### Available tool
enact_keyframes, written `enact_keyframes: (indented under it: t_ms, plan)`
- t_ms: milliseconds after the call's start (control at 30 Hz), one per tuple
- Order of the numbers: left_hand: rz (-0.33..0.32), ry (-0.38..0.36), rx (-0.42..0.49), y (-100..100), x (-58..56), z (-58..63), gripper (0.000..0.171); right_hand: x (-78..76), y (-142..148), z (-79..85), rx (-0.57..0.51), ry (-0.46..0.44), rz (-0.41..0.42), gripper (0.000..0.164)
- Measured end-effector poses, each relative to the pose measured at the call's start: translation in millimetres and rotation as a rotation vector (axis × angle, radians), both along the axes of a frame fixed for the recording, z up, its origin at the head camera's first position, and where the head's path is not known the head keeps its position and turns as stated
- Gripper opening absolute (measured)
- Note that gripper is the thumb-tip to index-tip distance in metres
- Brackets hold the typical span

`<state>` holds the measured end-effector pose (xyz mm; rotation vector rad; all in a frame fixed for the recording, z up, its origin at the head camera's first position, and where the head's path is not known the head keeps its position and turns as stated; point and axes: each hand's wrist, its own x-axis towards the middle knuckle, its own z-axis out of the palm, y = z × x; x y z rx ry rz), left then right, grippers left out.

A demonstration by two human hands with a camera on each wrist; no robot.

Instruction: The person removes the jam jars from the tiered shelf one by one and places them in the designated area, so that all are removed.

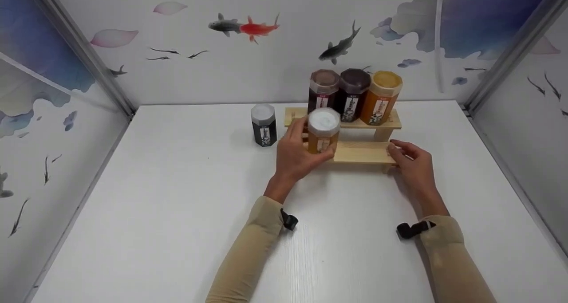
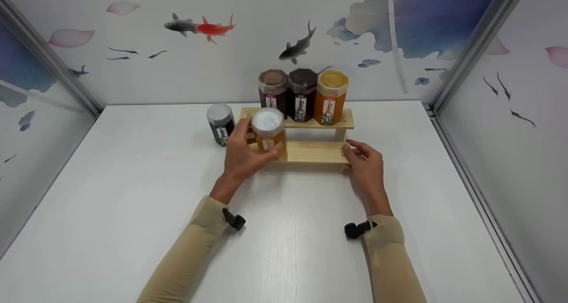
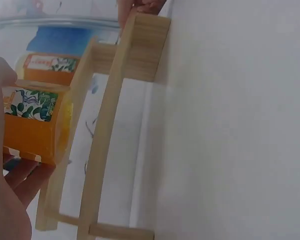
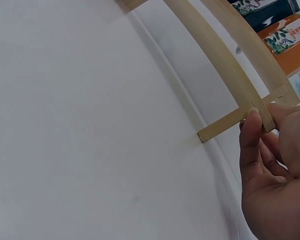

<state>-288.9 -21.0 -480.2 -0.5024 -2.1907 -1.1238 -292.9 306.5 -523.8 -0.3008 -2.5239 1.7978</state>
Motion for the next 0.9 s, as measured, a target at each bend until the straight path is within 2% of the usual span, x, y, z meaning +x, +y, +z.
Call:
enact_keyframes:
  t_ms: [133,300,533,767,900]
  plan:
    - [0.033,0.035,0.055,-25.5,-4.9,3.6,0.079,-0.6,0.7,-1.4,-0.017,-0.016,-0.001,0.057]
    - [0.096,0.043,0.117,-55.9,-9.0,8.5,0.075,-0.5,1.3,-1.7,-0.018,-0.037,0.006,0.058]
    - [0.188,0.071,0.157,-96.5,-13.7,14.6,0.071,-0.4,0.3,-0.3,-0.025,-0.037,0.005,0.059]
    - [0.256,0.011,0.272,-132.2,-15.8,16.1,0.073,-0.7,0.0,0.4,-0.020,-0.019,0.003,0.058]
    - [0.296,-0.022,0.336,-145.9,-17.7,11.9,0.074,-0.1,1.0,1.2,-0.008,0.007,0.010,0.058]
